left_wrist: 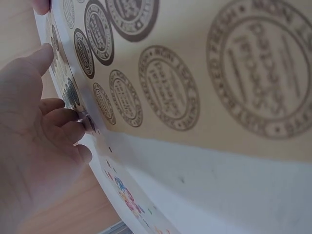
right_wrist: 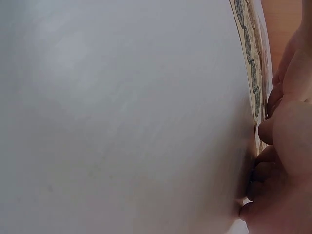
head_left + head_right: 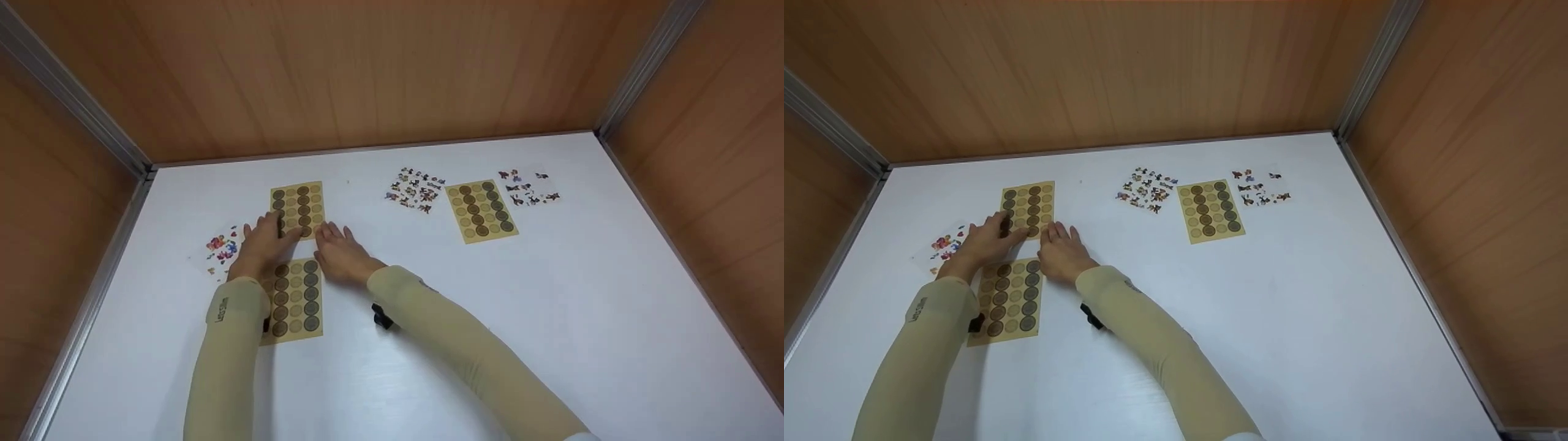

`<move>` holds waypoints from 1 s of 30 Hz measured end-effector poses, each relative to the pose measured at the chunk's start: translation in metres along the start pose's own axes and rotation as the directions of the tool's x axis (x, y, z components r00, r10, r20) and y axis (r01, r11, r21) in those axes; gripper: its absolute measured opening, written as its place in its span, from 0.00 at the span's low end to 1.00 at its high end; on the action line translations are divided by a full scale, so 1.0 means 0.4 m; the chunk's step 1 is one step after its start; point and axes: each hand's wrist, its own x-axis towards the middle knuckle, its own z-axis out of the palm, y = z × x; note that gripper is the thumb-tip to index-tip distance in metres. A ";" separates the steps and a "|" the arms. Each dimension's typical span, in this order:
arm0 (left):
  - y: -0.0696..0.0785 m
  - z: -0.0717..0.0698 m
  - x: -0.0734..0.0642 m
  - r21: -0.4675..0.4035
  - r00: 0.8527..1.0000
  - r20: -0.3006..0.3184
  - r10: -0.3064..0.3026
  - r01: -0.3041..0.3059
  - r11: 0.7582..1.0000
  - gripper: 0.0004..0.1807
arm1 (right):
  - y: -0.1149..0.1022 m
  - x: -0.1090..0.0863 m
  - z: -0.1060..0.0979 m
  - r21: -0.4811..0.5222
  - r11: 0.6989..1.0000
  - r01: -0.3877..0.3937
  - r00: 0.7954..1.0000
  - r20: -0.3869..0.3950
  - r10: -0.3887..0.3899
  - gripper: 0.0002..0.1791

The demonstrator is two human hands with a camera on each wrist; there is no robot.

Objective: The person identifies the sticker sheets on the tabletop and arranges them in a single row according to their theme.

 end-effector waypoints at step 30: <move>0.021 0.016 0.013 0.042 1.000 -0.003 0.021 -0.021 0.999 0.46 | 0.044 -0.009 -0.011 0.047 0.999 -0.022 0.997 -0.067 0.025 0.28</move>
